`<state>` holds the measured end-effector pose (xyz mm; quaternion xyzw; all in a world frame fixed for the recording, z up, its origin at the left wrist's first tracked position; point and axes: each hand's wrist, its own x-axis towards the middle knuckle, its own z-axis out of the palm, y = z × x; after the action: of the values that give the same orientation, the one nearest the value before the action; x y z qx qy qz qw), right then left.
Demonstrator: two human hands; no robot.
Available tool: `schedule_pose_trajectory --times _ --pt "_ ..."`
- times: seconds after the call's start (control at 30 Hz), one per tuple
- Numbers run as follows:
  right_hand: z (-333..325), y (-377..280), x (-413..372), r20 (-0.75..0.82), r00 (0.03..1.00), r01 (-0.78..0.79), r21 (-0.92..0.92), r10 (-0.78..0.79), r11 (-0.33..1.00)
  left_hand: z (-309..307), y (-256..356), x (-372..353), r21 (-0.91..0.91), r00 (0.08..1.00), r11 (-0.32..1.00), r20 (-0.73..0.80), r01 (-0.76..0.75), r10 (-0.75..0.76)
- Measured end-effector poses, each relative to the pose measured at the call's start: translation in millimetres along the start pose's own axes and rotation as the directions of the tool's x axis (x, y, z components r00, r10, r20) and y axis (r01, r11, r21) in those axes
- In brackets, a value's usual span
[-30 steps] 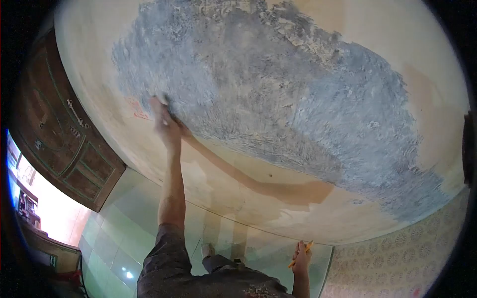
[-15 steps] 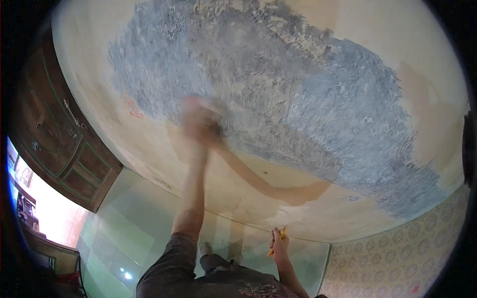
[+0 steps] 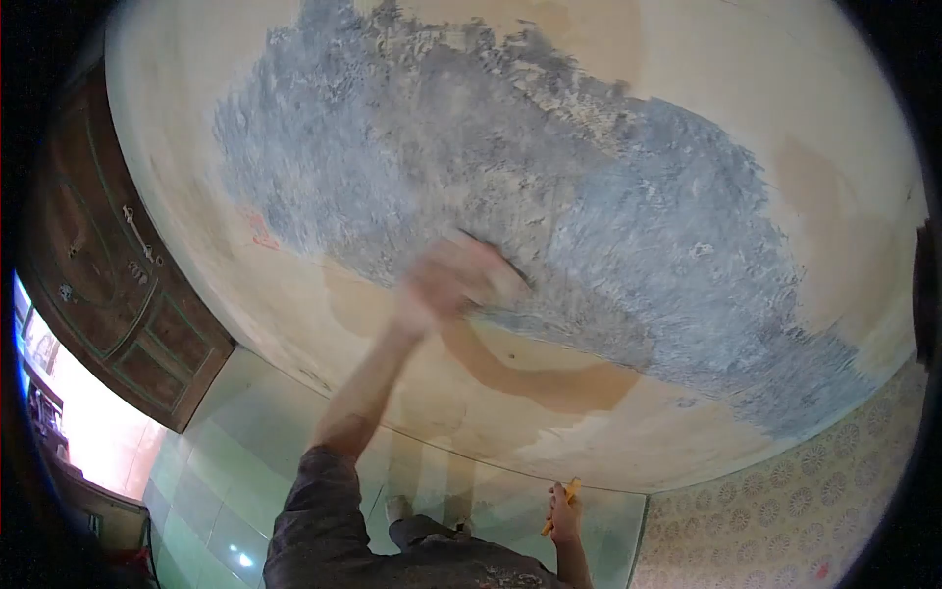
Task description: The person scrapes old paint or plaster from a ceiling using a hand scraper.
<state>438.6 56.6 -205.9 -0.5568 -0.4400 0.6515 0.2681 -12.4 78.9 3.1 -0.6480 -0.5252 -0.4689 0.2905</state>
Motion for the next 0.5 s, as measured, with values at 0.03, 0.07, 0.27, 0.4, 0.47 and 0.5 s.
schedule_pose_trajectory --times 0.03,0.07,0.27,0.4,0.47,0.5 --pt "-6.3 -1.7 0.7 -0.004 1.0 0.007 0.007 -0.007 1.0 -2.7 -49.6 -14.2 -0.004 0.909 0.909 0.0 0.418 -0.418" --pt "-13.7 0.9 -0.6 -0.058 0.998 0.026 -0.027 -0.028 0.999 -42.5 -60.4 22.6 -0.098 0.906 0.949 -0.283 0.3 -0.315" --pt "-21.1 -12.0 -14.6 -0.012 0.998 0.059 -0.086 -0.061 0.995 -1.3 70.4 76.7 0.136 0.838 0.961 -0.529 0.243 -0.137" --pt "18.5 -62.2 -20.8 0.096 0.963 0.251 0.012 -0.251 0.968 38.6 103.0 2.7 -0.012 0.99 0.997 0.12 -0.077 0.078" --pt "40.2 -91.6 -23.6 0.161 0.94 0.291 0.084 -0.301 0.953 36.6 76.4 -24.8 -0.257 0.962 0.961 0.271 0.104 -0.032" --pt "51.1 -108.5 -30.4 0.193 0.932 0.292 0.098 -0.306 0.951 26.5 60.6 -37.8 -0.437 0.892 0.842 0.438 0.318 -0.11"
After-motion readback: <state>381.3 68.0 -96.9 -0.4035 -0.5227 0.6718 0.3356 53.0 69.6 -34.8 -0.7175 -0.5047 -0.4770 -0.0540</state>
